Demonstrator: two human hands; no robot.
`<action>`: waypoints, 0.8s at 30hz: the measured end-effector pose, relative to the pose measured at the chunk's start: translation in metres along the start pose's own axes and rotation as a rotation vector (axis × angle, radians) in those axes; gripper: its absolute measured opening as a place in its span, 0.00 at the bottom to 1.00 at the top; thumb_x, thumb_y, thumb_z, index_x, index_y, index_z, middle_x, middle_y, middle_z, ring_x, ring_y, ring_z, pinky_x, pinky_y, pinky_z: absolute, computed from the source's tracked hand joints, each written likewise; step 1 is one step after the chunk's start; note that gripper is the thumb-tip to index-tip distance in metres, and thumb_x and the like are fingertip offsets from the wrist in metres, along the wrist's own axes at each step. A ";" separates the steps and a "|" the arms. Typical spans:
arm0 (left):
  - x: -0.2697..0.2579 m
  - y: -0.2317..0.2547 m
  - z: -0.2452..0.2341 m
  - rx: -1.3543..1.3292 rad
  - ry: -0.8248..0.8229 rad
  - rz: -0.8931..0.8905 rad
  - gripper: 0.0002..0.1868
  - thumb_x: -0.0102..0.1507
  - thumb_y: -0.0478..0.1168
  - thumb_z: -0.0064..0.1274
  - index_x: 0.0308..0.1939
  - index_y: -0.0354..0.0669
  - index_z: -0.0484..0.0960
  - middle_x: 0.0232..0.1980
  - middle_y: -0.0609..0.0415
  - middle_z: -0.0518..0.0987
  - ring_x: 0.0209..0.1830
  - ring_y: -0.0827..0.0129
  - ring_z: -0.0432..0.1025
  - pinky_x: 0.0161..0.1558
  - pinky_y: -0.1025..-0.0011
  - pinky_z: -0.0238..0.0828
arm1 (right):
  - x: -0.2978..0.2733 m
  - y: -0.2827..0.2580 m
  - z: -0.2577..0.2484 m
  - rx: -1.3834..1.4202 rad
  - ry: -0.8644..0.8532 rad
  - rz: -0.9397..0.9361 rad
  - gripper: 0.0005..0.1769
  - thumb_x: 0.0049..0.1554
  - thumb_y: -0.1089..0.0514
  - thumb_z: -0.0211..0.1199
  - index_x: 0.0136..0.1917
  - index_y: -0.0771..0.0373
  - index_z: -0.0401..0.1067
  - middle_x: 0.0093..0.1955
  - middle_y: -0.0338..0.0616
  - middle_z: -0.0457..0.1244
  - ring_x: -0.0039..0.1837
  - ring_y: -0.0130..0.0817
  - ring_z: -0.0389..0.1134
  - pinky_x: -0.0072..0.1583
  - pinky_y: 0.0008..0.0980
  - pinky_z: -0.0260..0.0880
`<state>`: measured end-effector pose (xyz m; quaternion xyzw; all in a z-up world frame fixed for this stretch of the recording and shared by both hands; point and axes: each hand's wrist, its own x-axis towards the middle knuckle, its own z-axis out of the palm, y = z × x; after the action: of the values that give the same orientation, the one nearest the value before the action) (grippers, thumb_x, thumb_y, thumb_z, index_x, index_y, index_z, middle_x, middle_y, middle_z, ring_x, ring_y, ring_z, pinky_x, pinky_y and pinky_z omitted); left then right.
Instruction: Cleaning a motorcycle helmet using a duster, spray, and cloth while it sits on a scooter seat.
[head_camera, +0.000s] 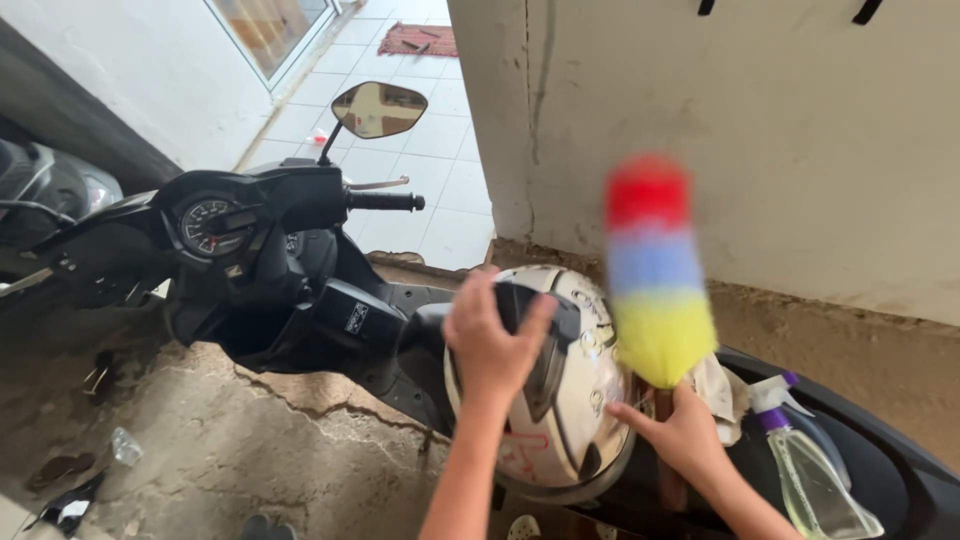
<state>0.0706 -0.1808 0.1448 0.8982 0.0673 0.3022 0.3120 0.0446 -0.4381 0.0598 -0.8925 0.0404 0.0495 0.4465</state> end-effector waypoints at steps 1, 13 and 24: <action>-0.001 0.005 0.000 -0.001 0.002 0.004 0.43 0.62 0.65 0.62 0.69 0.39 0.71 0.72 0.41 0.70 0.74 0.50 0.62 0.71 0.40 0.47 | 0.009 0.007 -0.007 0.002 0.004 -0.002 0.42 0.41 0.38 0.78 0.59 0.66 0.70 0.44 0.47 0.69 0.48 0.41 0.71 0.50 0.38 0.71; -0.044 -0.026 -0.023 0.278 0.045 -0.023 0.51 0.51 0.81 0.58 0.59 0.41 0.77 0.64 0.42 0.74 0.69 0.52 0.67 0.69 0.30 0.45 | 0.053 -0.070 -0.062 -0.576 -0.323 -0.163 0.20 0.60 0.39 0.53 0.60 0.38 0.77 0.45 0.39 0.73 0.47 0.35 0.73 0.51 0.40 0.74; -0.057 0.009 -0.035 0.153 0.075 0.054 0.48 0.54 0.78 0.55 0.62 0.45 0.79 0.67 0.47 0.75 0.71 0.54 0.67 0.69 0.32 0.46 | 0.040 -0.165 -0.073 -0.623 -0.357 -0.103 0.28 0.63 0.33 0.41 0.66 0.42 0.73 0.53 0.44 0.73 0.56 0.44 0.74 0.59 0.45 0.73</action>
<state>0.0039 -0.1878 0.1435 0.9091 0.0776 0.3377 0.2314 0.1070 -0.3987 0.2289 -0.9638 -0.1001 0.1921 0.1552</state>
